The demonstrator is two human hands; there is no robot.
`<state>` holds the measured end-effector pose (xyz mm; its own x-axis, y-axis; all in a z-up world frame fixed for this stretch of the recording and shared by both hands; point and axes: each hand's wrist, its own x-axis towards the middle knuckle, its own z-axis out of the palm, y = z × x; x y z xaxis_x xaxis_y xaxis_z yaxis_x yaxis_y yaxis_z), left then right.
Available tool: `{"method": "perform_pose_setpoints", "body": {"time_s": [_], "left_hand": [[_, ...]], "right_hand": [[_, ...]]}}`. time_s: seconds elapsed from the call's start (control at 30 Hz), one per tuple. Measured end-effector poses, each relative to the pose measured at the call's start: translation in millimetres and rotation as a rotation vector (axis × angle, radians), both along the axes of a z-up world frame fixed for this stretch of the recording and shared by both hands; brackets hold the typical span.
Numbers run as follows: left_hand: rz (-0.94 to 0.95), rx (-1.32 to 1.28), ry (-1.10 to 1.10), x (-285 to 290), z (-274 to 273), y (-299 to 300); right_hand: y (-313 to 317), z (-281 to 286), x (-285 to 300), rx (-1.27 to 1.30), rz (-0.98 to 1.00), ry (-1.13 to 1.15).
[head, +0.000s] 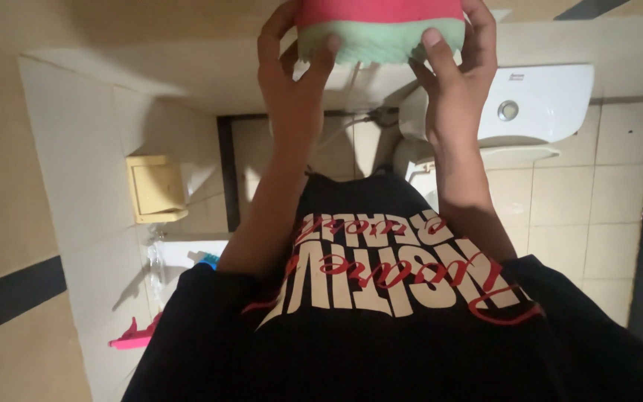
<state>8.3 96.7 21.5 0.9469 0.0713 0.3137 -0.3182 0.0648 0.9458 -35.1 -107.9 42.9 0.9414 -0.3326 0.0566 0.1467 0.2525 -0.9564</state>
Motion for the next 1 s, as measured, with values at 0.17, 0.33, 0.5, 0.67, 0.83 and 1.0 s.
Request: {"method": "perform_pose_setpoints", "body": {"time_s": [0.17, 0.33, 0.5, 0.67, 0.83, 1.0], "left_hand": [[0.03, 0.016, -0.055, 1.9, 18.0, -1.0], [0.026, 0.031, -0.103, 1.2, 25.5, -0.1], [-0.027, -0.011, -0.136, 2.0, 26.3, -5.3], [-0.008, 0.008, -0.146, 2.8, 33.1, -7.1], [0.012, 0.041, -0.149, 5.0, 33.9, -0.9], [0.016, -0.004, -0.106, 6.0, 33.4, 12.7]], "right_hand": [[0.4, 15.7, 2.2, 0.004, 0.012, -0.058], [0.4, 24.4, 3.7, 0.006, 0.011, -0.061], [-3.7, 28.7, 1.4, 0.004, -0.028, -0.102], [-3.4, 33.4, 2.7, -0.004, -0.024, -0.092], [2.0, 35.7, 5.7, 0.011, -0.014, -0.09], [13.2, 34.4, 10.2, -0.017, 0.022, -0.114]]}}
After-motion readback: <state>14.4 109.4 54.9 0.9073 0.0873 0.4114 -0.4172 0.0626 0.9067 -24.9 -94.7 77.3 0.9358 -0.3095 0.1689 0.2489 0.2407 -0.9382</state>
